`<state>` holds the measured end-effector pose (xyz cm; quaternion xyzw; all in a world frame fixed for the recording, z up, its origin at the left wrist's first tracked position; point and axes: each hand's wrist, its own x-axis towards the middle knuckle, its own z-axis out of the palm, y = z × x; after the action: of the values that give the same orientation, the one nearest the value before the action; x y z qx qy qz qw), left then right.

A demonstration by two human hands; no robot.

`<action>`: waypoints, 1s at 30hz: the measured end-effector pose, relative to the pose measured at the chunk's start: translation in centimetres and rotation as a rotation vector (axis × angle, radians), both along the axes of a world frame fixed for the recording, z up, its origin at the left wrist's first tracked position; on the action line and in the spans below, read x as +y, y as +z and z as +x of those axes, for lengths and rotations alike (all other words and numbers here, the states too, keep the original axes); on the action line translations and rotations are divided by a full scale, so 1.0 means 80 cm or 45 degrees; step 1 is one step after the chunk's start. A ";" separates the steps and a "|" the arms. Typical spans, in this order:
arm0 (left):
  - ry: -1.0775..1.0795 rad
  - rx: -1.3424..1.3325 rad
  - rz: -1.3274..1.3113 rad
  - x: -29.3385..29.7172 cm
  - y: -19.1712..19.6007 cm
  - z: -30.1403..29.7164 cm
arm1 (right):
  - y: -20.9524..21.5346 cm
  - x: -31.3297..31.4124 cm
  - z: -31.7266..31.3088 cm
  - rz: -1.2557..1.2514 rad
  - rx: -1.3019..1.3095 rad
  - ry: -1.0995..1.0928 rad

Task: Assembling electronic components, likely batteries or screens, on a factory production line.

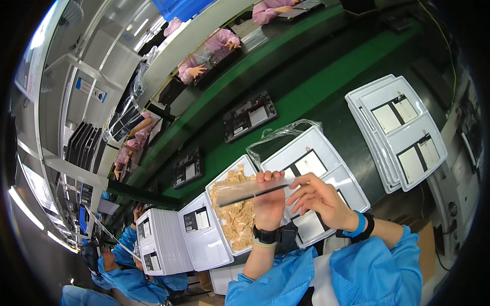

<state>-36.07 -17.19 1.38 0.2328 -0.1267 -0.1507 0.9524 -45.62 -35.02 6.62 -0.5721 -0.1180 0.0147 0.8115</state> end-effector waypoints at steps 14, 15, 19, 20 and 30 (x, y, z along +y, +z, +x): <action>-0.002 -0.285 0.215 -0.018 0.014 -0.006 | -0.015 -0.002 0.023 0.084 0.302 0.007; -0.008 -0.332 0.251 -0.018 0.010 -0.005 | -0.019 -0.002 0.022 0.038 0.242 0.009; -0.035 -0.412 0.328 -0.013 -0.016 0.005 | -0.016 -0.008 0.023 0.152 0.420 0.041; 0.008 -0.277 0.389 -0.015 -0.014 0.002 | -0.016 -0.006 0.021 0.072 0.322 -0.001; 0.103 -0.371 0.545 -0.017 0.011 -0.006 | -0.030 -0.032 0.022 0.287 0.684 0.127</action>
<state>-36.58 -18.59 2.22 0.4531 -0.2184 -0.1007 0.8584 -43.87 -37.55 4.23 -0.4475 0.0721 0.1921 0.8704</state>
